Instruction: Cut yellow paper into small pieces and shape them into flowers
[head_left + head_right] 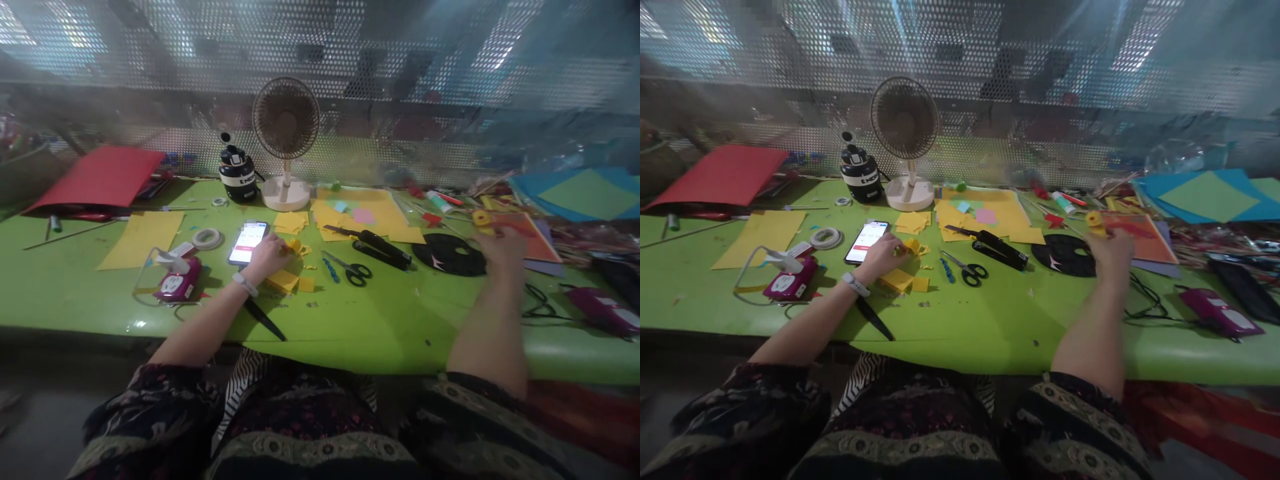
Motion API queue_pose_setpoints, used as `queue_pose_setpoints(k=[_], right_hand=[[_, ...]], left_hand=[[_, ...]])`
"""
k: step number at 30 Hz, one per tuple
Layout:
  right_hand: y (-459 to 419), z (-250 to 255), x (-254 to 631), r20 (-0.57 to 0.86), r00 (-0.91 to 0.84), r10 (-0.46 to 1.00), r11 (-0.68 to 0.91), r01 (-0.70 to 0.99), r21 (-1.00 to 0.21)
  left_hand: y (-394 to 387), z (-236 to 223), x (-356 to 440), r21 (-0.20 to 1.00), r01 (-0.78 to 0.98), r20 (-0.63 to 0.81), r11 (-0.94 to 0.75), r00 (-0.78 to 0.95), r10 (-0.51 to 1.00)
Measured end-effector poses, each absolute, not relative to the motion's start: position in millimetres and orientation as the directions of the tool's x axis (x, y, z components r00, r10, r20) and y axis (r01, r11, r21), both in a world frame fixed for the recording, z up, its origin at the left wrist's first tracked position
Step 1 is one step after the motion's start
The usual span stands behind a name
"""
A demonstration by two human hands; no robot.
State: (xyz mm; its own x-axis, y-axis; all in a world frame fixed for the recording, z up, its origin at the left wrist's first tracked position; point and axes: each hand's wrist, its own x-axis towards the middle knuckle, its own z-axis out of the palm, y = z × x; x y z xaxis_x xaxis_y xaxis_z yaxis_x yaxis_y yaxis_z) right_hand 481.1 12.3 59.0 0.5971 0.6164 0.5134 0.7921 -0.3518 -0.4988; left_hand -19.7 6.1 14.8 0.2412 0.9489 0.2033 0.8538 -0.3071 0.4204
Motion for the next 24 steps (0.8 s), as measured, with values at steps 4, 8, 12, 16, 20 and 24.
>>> queue_pose_setpoints(k=[4, 8, 12, 16, 20, 24], right_hand=[[11, 87, 431, 0.367, 0.792, 0.487, -0.152, 0.491, -0.858], [9, 108, 391, 0.228, 0.772, 0.593, 0.049, 0.248, -0.968], [1, 117, 354, 0.194, 0.588, 0.785, 0.145, 0.129, -0.981], [-13, 108, 301, 0.163, 0.236, 0.958, 0.157, 0.041, -0.987], [-28, 88, 253, 0.226, -0.061, 0.972, 0.228, 0.039, -0.973], [-42, 79, 228, 0.301, -0.275, 0.913, 0.328, 0.059, -0.943]], left_hand=[[8, 7, -13, 0.433, 0.844, 0.235, -0.316, 0.232, 0.944], [7, 12, -14, 0.481, 0.805, 0.310, -0.346, 0.214, 0.927], [0, 25, -14, 0.623, 0.687, 0.398, -0.374, 0.134, 0.908], [-11, 33, -8, 0.856, 0.391, 0.296, -0.338, 0.164, 0.941], [-17, 34, -4, 0.959, 0.172, 0.159, -0.226, 0.333, 0.929], [-17, 34, -3, 0.988, 0.095, 0.062, -0.123, 0.485, 0.872]])
